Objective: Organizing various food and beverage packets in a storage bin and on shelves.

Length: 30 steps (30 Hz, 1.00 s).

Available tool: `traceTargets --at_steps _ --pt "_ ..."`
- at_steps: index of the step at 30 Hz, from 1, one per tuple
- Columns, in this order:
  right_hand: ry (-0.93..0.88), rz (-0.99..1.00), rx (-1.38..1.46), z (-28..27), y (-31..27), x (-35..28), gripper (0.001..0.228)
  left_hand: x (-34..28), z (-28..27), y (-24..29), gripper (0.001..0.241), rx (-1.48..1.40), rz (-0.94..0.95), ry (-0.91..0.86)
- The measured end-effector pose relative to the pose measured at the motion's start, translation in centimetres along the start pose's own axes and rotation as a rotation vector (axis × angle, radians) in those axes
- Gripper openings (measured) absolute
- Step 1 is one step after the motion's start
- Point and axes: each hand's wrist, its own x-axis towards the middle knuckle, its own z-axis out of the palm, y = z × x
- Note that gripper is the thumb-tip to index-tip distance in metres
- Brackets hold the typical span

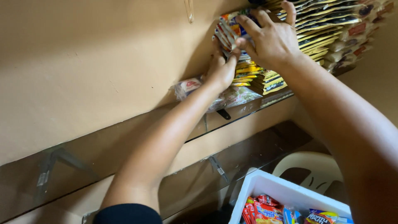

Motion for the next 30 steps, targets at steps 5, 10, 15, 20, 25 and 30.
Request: traceTargets --at_steps 5,10,15,20,25,30 --pt "0.066 -0.084 -0.017 -0.6 0.3 -0.3 0.052 -0.6 -1.7 -0.5 0.107 0.074 0.364 0.190" --pt "0.052 -0.086 -0.062 -0.8 -0.1 0.2 0.047 -2.4 -2.2 1.9 0.117 0.423 0.365 0.068" --pt "-0.165 0.038 0.054 -0.7 0.2 1.9 0.051 0.2 0.5 -1.2 0.103 0.254 0.658 0.390" --pt "-0.169 -0.071 0.094 0.5 1.4 2.3 0.057 -1.6 -2.0 -1.0 0.087 0.199 0.639 0.246" --pt "-0.169 -0.141 -0.130 0.7 0.8 2.3 0.059 -2.4 -2.0 -1.5 0.089 0.279 0.620 0.204" --pt "-0.065 -0.070 -0.012 0.2 0.2 0.7 0.056 -2.7 -2.0 -0.5 0.135 0.339 0.591 0.118"
